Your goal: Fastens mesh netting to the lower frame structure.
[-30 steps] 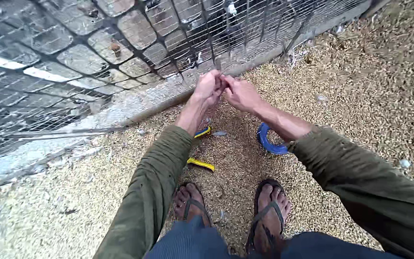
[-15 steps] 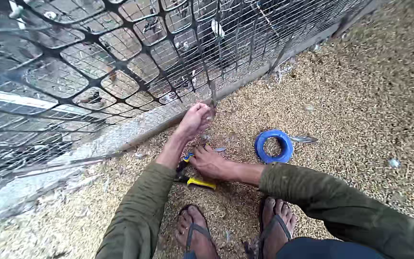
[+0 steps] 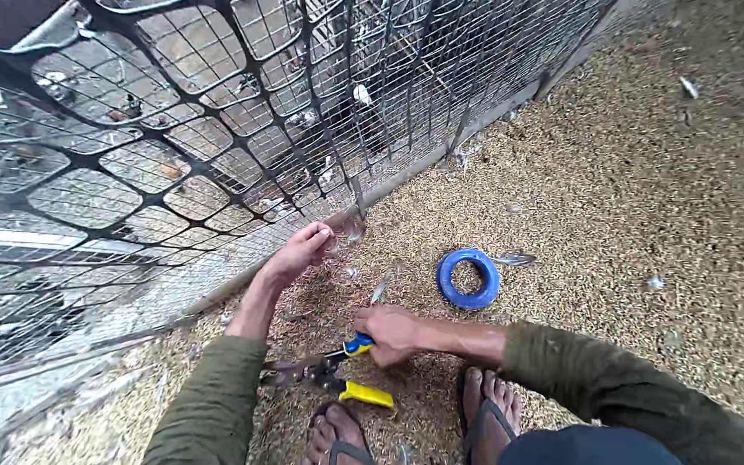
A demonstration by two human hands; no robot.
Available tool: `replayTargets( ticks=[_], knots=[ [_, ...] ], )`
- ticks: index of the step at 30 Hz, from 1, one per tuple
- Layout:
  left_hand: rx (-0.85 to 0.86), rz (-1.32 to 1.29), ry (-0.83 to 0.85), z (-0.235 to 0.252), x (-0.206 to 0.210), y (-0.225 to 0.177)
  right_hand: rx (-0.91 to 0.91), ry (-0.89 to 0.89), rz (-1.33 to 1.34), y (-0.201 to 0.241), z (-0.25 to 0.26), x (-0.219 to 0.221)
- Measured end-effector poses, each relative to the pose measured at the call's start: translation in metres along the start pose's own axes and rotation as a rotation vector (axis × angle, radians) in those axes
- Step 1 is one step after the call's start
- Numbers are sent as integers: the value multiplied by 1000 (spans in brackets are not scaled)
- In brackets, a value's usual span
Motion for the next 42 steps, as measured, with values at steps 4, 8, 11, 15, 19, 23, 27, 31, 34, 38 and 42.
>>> replayTargets(
  ticks=[4,8,11,15,19,23,27,31,34,38,42],
  knots=[
    [18,-114,-11,-8,8,-4,-107,-33,165,-11,-51,-13],
    [28,-280,-70,-24,39,2,-219,-235,385,-18,-99,-27],
    [90,-402,-126,-40,72,10,-376,-536,502,-22,-114,-34],
    [281,-520,-164,-54,104,18,-480,-773,482,-26,-116,-46],
    [293,-586,-124,-52,104,0,-528,-776,460,-17,-115,-52],
    [298,-604,-146,-47,109,-5,-591,-804,534,-5,-100,-41],
    [252,-628,-222,-47,130,13,-539,-813,593,-4,-83,-45],
    [140,-646,-401,-71,149,10,-408,-619,730,-2,-72,-49],
    [222,-751,-387,-64,148,25,-339,-591,764,3,-73,-41],
    [279,-651,-469,-52,151,15,-396,-642,711,-2,-72,-34],
    [134,-495,-539,-55,151,18,-370,-608,781,-28,-93,-48]
  ],
)
Point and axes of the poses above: each hand's wrist, its own z-axis towards the middle knuckle, its own x-axis out of the palm, y = z × x, the point moved 3 cm from there along z, towards the middle knuckle, and after that the axes turned 5 degrees about x, right-handed, at the moved point
